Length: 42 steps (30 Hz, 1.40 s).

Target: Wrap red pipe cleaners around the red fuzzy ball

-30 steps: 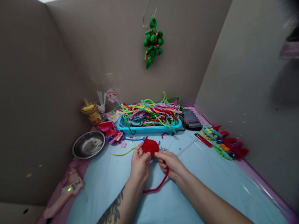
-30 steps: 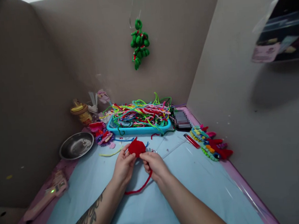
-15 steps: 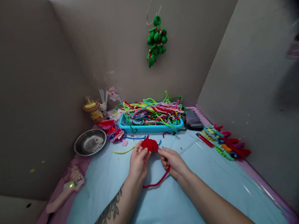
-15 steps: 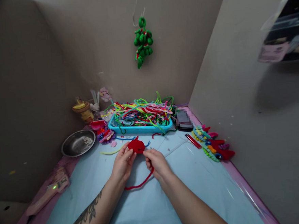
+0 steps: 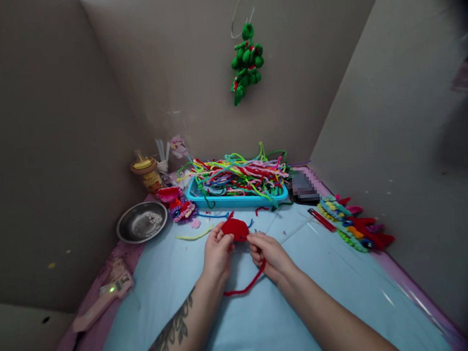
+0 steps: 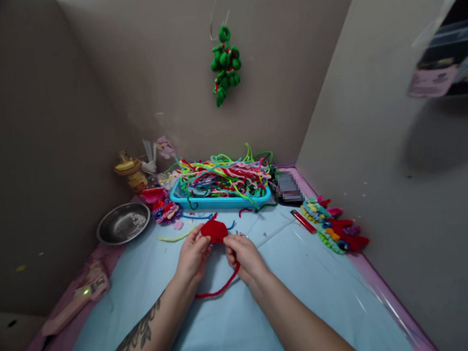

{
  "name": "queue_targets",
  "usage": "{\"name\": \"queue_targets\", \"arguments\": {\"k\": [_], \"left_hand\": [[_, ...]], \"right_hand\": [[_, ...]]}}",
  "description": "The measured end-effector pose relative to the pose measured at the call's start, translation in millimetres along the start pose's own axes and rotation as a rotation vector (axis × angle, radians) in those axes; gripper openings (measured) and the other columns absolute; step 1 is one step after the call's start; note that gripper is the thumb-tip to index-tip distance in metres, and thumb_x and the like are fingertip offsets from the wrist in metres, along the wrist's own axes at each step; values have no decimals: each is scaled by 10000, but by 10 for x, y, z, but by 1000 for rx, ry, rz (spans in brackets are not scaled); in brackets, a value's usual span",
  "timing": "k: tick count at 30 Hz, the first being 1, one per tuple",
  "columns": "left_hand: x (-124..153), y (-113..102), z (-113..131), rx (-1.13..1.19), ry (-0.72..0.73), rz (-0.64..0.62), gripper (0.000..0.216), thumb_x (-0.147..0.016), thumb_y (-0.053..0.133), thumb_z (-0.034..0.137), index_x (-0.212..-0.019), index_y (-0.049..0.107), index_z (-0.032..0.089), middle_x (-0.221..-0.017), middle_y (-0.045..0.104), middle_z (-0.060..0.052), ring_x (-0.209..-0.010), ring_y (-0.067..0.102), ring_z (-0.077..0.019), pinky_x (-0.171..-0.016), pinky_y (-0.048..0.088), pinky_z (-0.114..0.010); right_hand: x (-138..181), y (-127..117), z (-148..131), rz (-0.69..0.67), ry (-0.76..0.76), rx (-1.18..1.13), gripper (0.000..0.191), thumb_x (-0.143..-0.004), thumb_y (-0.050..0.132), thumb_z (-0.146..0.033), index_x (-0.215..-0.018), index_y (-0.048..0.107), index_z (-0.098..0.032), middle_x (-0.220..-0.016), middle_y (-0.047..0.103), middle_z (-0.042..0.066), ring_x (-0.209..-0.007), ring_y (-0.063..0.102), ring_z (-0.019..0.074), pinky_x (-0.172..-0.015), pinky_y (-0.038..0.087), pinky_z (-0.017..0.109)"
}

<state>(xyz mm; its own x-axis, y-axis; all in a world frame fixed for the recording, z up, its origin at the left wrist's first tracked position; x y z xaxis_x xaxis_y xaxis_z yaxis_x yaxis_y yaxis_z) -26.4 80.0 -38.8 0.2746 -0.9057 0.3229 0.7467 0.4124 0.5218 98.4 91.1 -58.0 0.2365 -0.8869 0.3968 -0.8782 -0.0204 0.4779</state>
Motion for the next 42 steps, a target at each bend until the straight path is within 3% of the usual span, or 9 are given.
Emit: {"name": "queue_targets", "arguments": {"k": [20, 27, 31, 35, 37, 42], "left_hand": [[-12, 11, -13, 56, -63, 15, 454, -602, 599, -52, -1010, 536, 137, -733, 667, -17, -525, 577, -73, -487, 469, -157], [-25, 22, -33, 40, -65, -36, 434, -643, 588, -31, -1040, 527, 134, -747, 661, -14, -479, 552, -50, -437, 449, -129], [-37, 19, -48, 29, -45, -56, 454, -646, 610, -10, -1066, 523, 138, -804, 670, -27, -517, 575, -55, -456, 460, -129], [-25, 21, -34, 22, -8, -43, 488, -634, 649, 19, -1085, 524, 158, -863, 682, -40, -580, 606, -71, -488, 473, -139], [-6, 31, -17, 20, 5, -33, 485, -630, 667, 39, -1078, 525, 161, -884, 684, -47, -612, 621, -81, -507, 478, -146], [31, 56, 6, 9, 6, -25, 497, -612, 688, 58, -1068, 520, 160, -891, 688, -57, -637, 631, -97, -527, 482, -163]], "right_hand": [[-31, -18, 85, -11, 73, -112, 276, -581, 707, -285, -603, 452, -181, -407, 417, -106, -290, 299, 11, -305, 158, 143], [11, 1, 30, 1, 47, 0, 278, -586, 682, -332, -579, 445, -185, -404, 409, -104, -284, 286, 16, -308, 146, 160], [15, -48, -48, 56, -72, 207, 260, -651, 629, -374, -579, 457, -192, -406, 409, -89, -308, 306, 43, -325, 173, 179], [114, -43, -370, 176, -481, 563, 143, -687, 606, -317, -653, 557, -187, -602, 570, -12, -540, 514, 125, -504, 396, 228], [215, 39, -503, 206, -665, 740, 95, -695, 595, -281, -664, 589, -191, -698, 596, 16, -668, 554, 165, -626, 432, 264], [311, 127, -606, 233, -781, 881, 135, -719, 516, -207, -603, 586, -197, -671, 559, 16, -667, 537, 170, -652, 413, 271]]}}
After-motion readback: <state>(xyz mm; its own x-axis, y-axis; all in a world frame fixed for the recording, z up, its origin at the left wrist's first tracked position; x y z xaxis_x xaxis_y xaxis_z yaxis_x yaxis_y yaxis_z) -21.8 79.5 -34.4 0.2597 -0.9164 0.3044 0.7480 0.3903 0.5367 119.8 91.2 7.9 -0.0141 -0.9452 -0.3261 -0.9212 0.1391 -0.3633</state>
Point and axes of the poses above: each hand's wrist, its own x-axis away from the middle knuckle, its own y-axis out of the palm, z = x × y, the point moved 8 cm from there along -x, towards the middle knuckle
